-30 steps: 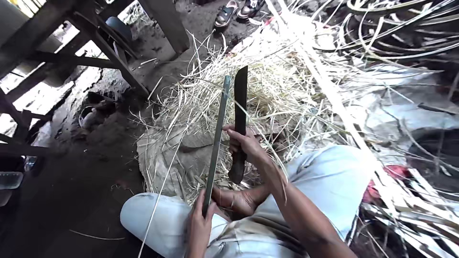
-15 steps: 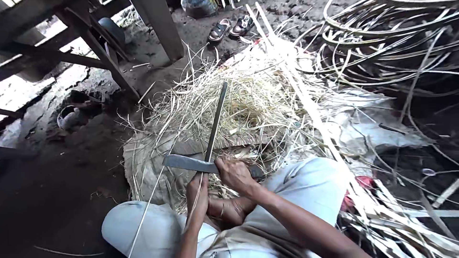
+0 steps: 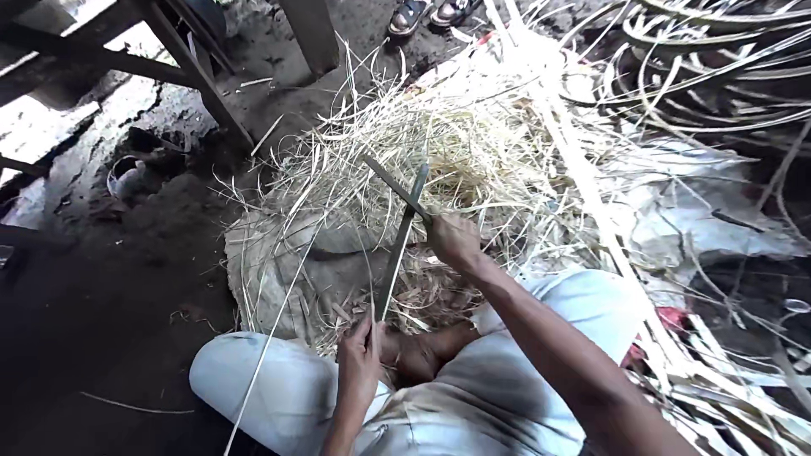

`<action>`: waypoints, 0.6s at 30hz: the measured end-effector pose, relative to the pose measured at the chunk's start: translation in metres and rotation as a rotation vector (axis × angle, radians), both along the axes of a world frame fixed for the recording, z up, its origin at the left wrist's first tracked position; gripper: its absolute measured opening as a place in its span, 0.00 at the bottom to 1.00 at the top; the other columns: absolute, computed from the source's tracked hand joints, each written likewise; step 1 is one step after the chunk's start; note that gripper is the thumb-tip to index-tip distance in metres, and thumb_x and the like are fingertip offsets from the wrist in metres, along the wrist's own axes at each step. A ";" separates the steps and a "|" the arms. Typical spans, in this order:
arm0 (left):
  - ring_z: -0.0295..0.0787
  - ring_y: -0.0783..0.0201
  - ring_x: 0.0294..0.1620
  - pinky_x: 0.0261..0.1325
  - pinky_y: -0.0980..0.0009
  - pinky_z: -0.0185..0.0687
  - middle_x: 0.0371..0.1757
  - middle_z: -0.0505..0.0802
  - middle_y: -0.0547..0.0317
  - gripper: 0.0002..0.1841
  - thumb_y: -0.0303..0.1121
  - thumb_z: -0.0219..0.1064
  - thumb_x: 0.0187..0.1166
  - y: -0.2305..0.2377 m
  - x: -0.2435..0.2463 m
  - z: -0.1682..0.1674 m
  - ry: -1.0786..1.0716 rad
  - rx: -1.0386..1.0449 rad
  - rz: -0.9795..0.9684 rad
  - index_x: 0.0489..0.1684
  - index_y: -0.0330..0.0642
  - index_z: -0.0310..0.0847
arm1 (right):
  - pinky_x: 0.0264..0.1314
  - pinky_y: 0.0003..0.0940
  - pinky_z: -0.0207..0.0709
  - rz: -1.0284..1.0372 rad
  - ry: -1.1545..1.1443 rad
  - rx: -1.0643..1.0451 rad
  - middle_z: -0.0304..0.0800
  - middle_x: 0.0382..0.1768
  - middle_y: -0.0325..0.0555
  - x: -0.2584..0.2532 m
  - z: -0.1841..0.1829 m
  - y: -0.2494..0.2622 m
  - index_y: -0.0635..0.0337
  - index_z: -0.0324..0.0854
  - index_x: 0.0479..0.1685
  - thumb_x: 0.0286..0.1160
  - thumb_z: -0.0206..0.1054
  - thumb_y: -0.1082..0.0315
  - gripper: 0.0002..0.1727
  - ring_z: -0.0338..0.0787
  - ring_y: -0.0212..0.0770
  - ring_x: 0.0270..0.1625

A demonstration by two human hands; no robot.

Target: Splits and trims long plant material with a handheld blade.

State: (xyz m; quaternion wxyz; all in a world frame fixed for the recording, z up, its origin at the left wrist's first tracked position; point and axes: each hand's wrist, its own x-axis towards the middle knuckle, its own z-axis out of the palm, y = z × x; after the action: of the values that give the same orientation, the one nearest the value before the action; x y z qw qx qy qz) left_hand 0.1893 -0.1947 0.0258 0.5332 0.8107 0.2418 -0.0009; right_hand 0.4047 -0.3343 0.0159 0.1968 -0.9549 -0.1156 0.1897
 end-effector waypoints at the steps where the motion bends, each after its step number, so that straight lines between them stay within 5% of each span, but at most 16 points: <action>1: 0.71 0.77 0.22 0.31 0.77 0.72 0.34 0.90 0.56 0.20 0.32 0.62 0.88 0.000 -0.001 -0.004 -0.005 -0.019 0.010 0.73 0.29 0.79 | 0.51 0.73 0.77 -0.026 -0.029 0.004 0.88 0.46 0.75 0.000 -0.001 0.001 0.66 0.77 0.67 0.94 0.51 0.61 0.19 0.89 0.77 0.53; 4: 0.69 0.78 0.21 0.29 0.78 0.69 0.33 0.89 0.58 0.21 0.32 0.61 0.88 0.002 -0.003 -0.008 0.004 -0.064 0.045 0.76 0.30 0.77 | 0.38 0.69 0.79 0.145 -0.138 0.061 0.89 0.33 0.68 -0.027 -0.006 0.006 0.66 0.79 0.59 0.88 0.56 0.67 0.13 0.92 0.73 0.40; 6: 0.70 0.81 0.21 0.29 0.81 0.70 0.33 0.88 0.60 0.20 0.31 0.61 0.88 0.006 -0.015 -0.005 0.001 -0.079 0.041 0.74 0.29 0.78 | 0.43 0.71 0.78 0.196 -0.086 0.034 0.90 0.38 0.70 -0.024 -0.006 0.003 0.65 0.79 0.63 0.89 0.55 0.68 0.14 0.91 0.76 0.44; 9: 0.67 0.79 0.20 0.26 0.81 0.67 0.31 0.85 0.60 0.19 0.30 0.62 0.87 0.008 -0.032 -0.001 0.002 -0.077 0.035 0.70 0.28 0.81 | 0.51 0.75 0.76 -0.046 -0.038 -0.026 0.88 0.46 0.77 0.010 -0.001 0.003 0.71 0.77 0.63 0.93 0.49 0.64 0.19 0.88 0.80 0.54; 13: 0.68 0.83 0.20 0.25 0.84 0.67 0.36 0.88 0.60 0.20 0.29 0.61 0.87 0.015 -0.041 -0.008 -0.002 -0.133 0.066 0.73 0.28 0.78 | 0.38 0.70 0.79 0.147 -0.187 0.067 0.89 0.34 0.71 -0.028 -0.008 0.007 0.67 0.80 0.58 0.88 0.57 0.68 0.13 0.91 0.76 0.40; 16: 0.64 0.82 0.17 0.22 0.83 0.64 0.25 0.82 0.67 0.19 0.28 0.59 0.87 0.022 -0.067 0.001 0.068 -0.136 0.069 0.71 0.26 0.78 | 0.51 0.75 0.75 0.107 -0.043 -0.005 0.88 0.45 0.77 -0.001 -0.006 -0.001 0.65 0.76 0.70 0.90 0.54 0.67 0.18 0.88 0.81 0.52; 18: 0.66 0.82 0.18 0.24 0.83 0.66 0.27 0.85 0.64 0.19 0.29 0.60 0.87 0.023 -0.074 0.004 0.078 -0.075 0.055 0.72 0.27 0.79 | 0.51 0.77 0.75 -0.020 -0.045 -0.042 0.88 0.48 0.78 0.023 -0.010 -0.002 0.69 0.76 0.66 0.93 0.49 0.63 0.19 0.88 0.81 0.54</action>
State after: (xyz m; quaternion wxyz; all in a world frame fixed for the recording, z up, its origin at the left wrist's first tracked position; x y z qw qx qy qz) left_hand 0.1151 -0.1719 0.0296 0.5531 0.7826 0.2844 -0.0269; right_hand 0.4280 -0.3366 0.0060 0.1759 -0.9640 -0.1063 0.1687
